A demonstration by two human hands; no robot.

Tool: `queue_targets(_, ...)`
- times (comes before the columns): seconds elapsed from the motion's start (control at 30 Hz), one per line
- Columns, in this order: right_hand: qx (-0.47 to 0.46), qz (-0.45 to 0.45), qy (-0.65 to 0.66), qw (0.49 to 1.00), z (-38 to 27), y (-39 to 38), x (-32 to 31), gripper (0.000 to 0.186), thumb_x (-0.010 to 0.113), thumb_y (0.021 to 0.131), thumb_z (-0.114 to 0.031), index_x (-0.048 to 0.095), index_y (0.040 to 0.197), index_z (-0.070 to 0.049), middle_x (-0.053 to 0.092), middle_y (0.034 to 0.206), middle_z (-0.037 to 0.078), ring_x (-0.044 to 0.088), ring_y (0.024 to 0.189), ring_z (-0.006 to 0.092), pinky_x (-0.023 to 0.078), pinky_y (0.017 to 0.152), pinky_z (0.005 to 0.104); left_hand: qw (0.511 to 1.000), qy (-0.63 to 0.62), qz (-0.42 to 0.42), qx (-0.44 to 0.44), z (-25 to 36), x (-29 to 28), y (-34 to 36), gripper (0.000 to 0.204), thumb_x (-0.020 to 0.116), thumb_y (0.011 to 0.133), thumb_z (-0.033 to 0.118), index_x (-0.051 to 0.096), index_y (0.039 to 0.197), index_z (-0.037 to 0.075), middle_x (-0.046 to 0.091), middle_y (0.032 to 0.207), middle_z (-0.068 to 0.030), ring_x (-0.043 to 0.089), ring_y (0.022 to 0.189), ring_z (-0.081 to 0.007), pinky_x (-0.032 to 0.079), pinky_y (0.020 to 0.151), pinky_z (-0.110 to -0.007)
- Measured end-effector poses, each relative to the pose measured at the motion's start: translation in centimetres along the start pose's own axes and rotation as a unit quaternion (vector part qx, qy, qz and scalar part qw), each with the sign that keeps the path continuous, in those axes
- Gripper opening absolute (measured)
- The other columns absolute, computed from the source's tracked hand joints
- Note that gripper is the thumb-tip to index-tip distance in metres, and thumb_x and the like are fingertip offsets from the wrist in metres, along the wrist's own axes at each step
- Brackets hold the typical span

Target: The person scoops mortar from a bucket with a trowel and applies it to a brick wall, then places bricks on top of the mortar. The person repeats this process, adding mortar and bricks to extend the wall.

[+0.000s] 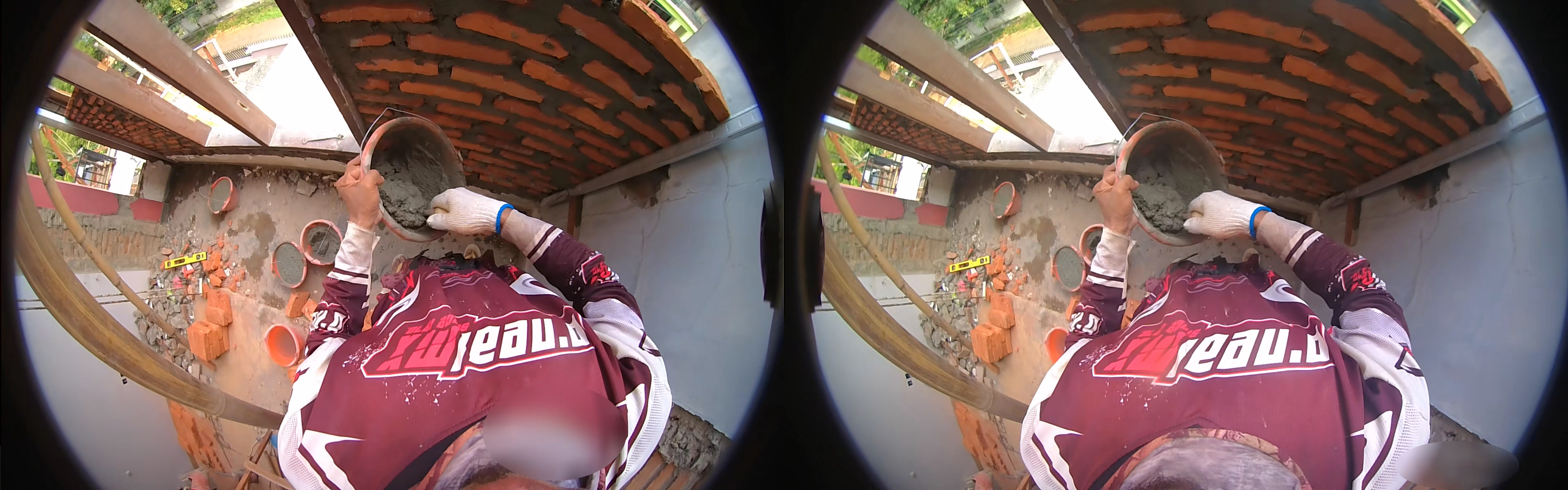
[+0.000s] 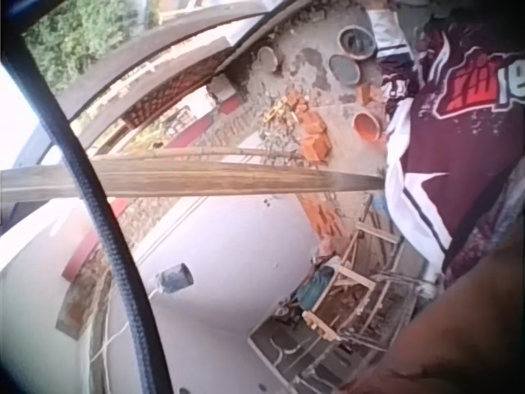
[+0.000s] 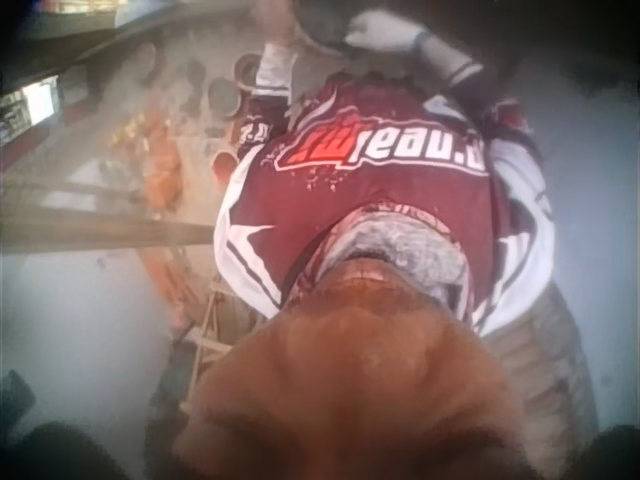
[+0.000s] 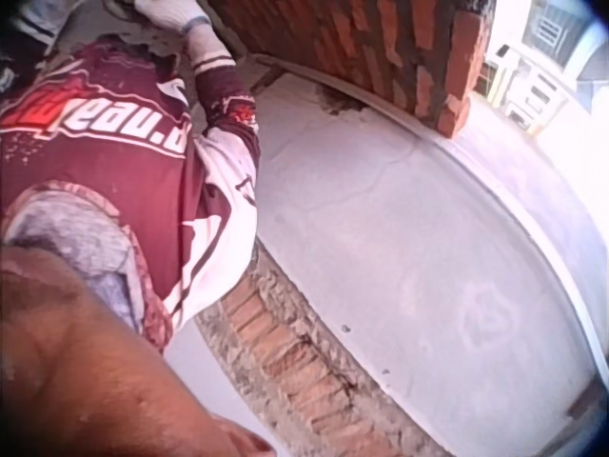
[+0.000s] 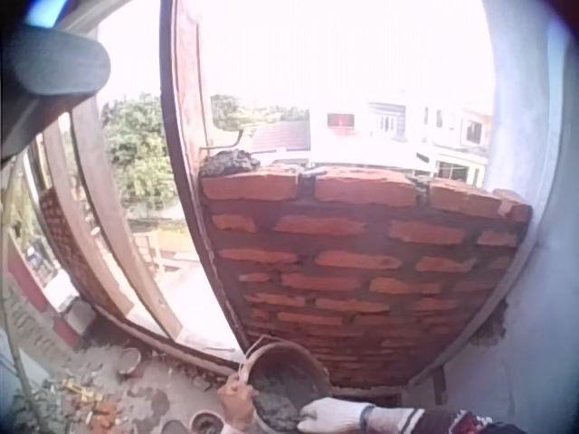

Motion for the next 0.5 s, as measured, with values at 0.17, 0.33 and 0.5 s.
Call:
queue_targets(0.17,0.031,-0.021,0.021,0.999,0.0,-4.4,-4.3,0.043,0.058,0.094,-0.034,0.071,0.105,0.005,0.072,0.09,0.021,0.071,0.08,0.0321,0.055,0.075,0.0438,0.989,-0.114,0.055,-0.081,0.1,2.2,-0.8,0.006,0.062,0.072,-0.004,0.067,0.074,-0.006,0.069,0.088,-0.0049,0.061,0.079,-0.0151,0.049,0.075,-0.03)
queue_targets(0.33,0.041,0.001,0.05,0.998,-1.2,-8.3,-11.1,0.035,0.061,0.094,-0.03,0.071,0.101,0.002,0.064,0.075,0.006,0.06,0.064,0.0155,0.049,0.059,0.0339,0.991,-0.094,0.077,-0.062,2.3,4.0,-1.1,0.006,0.061,0.073,-0.001,0.065,0.073,-0.006,0.067,0.083,-0.0067,0.062,0.078,-0.0168,0.049,0.078,-0.03)
queue_targets(0.5,0.031,0.114,0.016,0.993,-6.7,-14.4,-22.1,0.037,0.062,0.097,-0.03,0.07,0.106,0.005,0.064,0.078,0.003,0.059,0.065,0.0125,0.053,0.059,0.0309,0.982,-0.127,0.114,-0.082,2.3,4.1,-2.9,0.003,0.06,0.071,-0.004,0.062,0.072,-0.006,0.067,0.092,-0.0078,0.061,0.084,-0.0171,0.047,0.08,-0.028)
Point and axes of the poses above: each hand's wrist, its own y-axis towards the middle knuckle, its own x-axis out of the palm, z = x × y, the point moved 5 cm from there along y, towards the middle knuckle
